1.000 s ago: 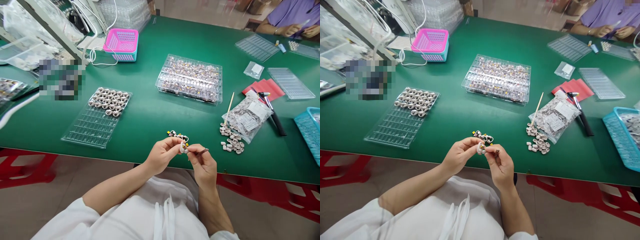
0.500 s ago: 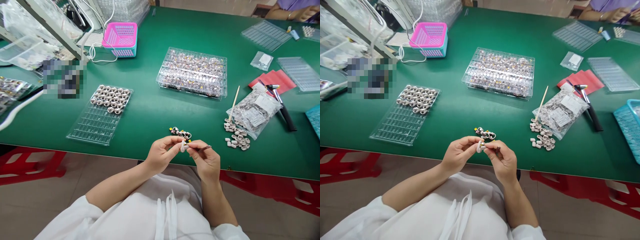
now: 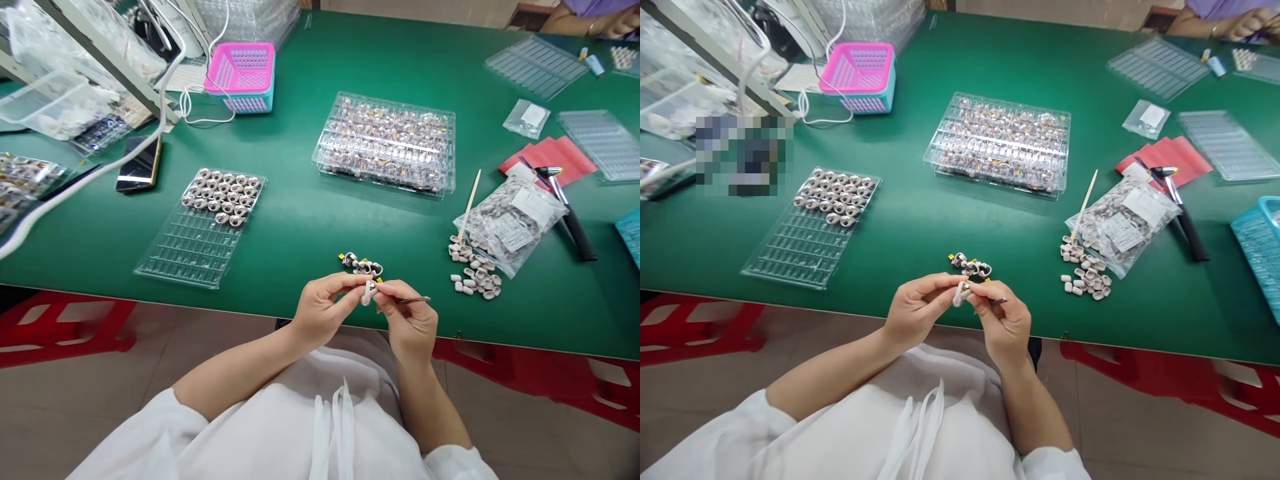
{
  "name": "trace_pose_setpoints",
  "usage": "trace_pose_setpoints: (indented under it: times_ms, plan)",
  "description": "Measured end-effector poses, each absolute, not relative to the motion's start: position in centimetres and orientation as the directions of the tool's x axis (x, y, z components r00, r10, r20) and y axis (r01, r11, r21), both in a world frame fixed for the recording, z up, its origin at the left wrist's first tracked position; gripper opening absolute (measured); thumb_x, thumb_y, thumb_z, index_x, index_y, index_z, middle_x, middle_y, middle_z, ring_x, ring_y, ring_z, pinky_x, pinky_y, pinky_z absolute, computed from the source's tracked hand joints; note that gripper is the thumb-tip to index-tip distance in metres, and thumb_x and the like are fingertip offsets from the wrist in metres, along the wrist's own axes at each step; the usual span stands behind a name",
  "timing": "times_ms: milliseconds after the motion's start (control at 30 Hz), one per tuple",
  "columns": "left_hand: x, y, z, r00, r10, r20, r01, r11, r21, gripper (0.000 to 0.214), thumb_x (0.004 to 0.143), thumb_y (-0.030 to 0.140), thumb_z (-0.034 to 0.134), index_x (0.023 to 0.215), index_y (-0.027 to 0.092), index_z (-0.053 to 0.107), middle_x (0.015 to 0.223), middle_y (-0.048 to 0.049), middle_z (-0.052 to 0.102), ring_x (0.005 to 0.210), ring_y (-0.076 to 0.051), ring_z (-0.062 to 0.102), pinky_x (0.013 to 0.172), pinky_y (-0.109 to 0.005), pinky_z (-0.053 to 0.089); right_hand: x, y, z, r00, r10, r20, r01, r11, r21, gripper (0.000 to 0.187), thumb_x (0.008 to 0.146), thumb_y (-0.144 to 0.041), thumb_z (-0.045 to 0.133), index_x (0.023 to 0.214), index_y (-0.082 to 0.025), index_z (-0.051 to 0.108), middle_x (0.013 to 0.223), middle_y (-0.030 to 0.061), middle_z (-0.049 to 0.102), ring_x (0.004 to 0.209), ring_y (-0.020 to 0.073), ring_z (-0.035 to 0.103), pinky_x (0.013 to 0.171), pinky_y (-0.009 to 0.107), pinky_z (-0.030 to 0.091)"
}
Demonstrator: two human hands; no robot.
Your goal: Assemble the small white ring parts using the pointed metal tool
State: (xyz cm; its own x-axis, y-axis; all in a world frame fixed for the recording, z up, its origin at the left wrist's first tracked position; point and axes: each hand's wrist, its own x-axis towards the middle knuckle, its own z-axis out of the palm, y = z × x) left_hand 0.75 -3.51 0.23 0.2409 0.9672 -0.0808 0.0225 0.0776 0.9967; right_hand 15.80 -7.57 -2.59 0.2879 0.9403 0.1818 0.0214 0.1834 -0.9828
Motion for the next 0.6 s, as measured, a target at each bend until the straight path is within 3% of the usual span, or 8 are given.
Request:
trace_pose_setpoints:
  times_ms: [367, 600]
  plan:
    - [0.94, -3.53, -0.02, 0.245, 0.969, -0.019, -0.006, 0.021, 1.000, 0.020, 0.087, 0.028, 0.070, 0.101, 0.018, 0.081, 0.090, -0.0065, 0.080, 0.082, -0.020, 0.073, 0.083, -0.030, 0.057, 15.79, -7.40, -2.52, 0.274, 0.947, 0.170, -0.033, 0.186, -0.982, 0.013, 0.087, -0.020, 0.071, 0.097, -0.027, 0.076, 0.087, 0.0014, 0.073, 0.065, 0.0125, 0.062, 0.053, 0.025, 0.052]
    - [0.80, -3.58, -0.21, 0.268, 0.963, -0.036, 0.045, 0.025, 0.999, 0.023, 0.089, 0.031, 0.069, 0.104, 0.019, 0.080, 0.099, -0.0080, 0.080, 0.089, -0.022, 0.074, 0.086, -0.031, 0.057, 15.74, -7.30, -2.29, 0.262, 0.954, 0.144, -0.065, 0.167, -0.984, 0.019, 0.087, -0.017, 0.072, 0.100, -0.030, 0.077, 0.088, -0.0005, 0.073, 0.065, 0.0110, 0.062, 0.055, 0.024, 0.054]
